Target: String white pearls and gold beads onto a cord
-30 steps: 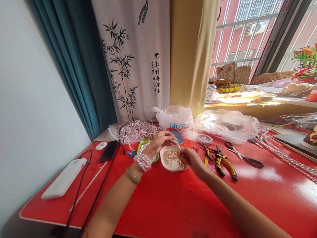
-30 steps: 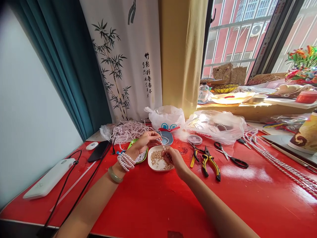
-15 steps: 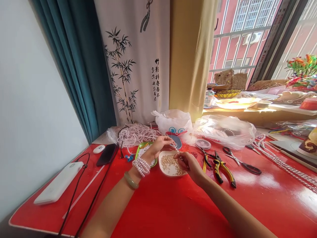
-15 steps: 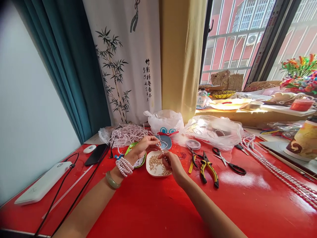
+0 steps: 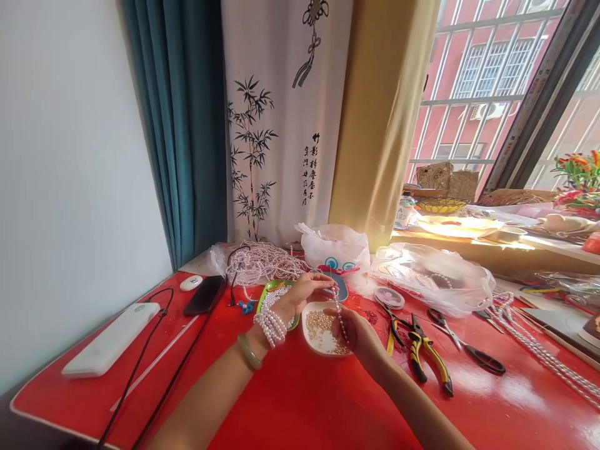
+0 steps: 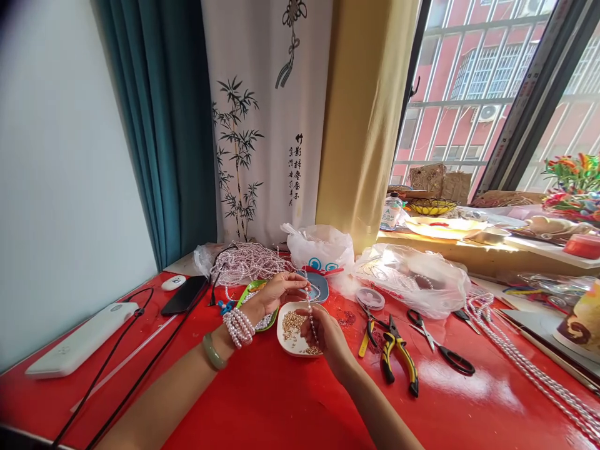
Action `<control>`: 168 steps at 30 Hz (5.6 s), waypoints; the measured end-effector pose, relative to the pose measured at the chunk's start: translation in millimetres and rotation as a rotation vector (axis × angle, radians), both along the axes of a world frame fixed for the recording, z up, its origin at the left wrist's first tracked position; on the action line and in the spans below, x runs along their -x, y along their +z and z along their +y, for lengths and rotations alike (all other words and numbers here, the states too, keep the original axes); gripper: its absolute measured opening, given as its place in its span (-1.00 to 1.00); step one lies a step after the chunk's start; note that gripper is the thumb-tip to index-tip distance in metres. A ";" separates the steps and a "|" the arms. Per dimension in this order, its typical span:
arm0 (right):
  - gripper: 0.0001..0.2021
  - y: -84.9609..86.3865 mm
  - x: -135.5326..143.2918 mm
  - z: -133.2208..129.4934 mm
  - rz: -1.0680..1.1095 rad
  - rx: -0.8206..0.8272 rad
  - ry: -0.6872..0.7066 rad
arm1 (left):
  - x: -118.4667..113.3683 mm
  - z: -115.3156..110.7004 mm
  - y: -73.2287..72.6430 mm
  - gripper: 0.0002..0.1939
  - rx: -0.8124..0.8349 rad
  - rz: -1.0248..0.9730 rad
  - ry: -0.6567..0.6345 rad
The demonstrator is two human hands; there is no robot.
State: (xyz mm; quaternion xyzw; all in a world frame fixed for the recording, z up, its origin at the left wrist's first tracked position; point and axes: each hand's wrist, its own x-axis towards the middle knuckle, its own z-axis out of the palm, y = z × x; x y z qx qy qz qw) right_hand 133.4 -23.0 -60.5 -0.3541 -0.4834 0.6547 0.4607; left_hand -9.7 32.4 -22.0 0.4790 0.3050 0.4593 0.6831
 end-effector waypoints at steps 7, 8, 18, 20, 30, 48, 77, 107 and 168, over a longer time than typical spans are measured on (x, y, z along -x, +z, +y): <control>-0.61 -1.0 0.7 1.6 -0.008 0.065 -0.014 | 2.5 -1.9 3.4 -0.83 0.043 -0.058 0.003; -0.61 -0.6 1.1 1.5 -0.012 0.077 -0.013 | 2.8 -2.1 4.3 -0.84 0.040 -0.062 0.000; -0.68 0.0 -5.3 5.9 -0.134 -0.102 -0.214 | 5.0 -3.6 10.0 -0.85 0.051 -0.074 -0.082; -0.69 7.0 -9.2 10.9 -0.146 -0.158 -0.298 | 5.4 -6.1 12.8 -0.84 0.044 -0.050 -0.110; -0.79 93.0 4.9 26.1 -0.405 -0.450 -0.180 | 4.0 -10.0 17.3 -0.79 -0.017 -0.026 -0.118; -0.76 103.0 20.8 42.3 -0.123 -0.408 -0.308 | 6.7 -27.8 38.6 -0.86 -0.050 -0.132 -0.180; -0.81 30.1 37.1 -25.2 -0.423 -0.555 -0.090 | 5.8 -21.5 39.6 -0.83 -0.105 -0.306 0.152; -0.84 16.8 35.7 -27.5 0.046 -0.172 0.055 | 6.6 -25.1 43.2 -0.78 -0.040 -0.563 0.124; -0.79 44.6 6.4 -33.3 -0.444 -0.683 -0.374 | 6.9 -63.2 66.2 -0.91 -1.100 0.701 0.137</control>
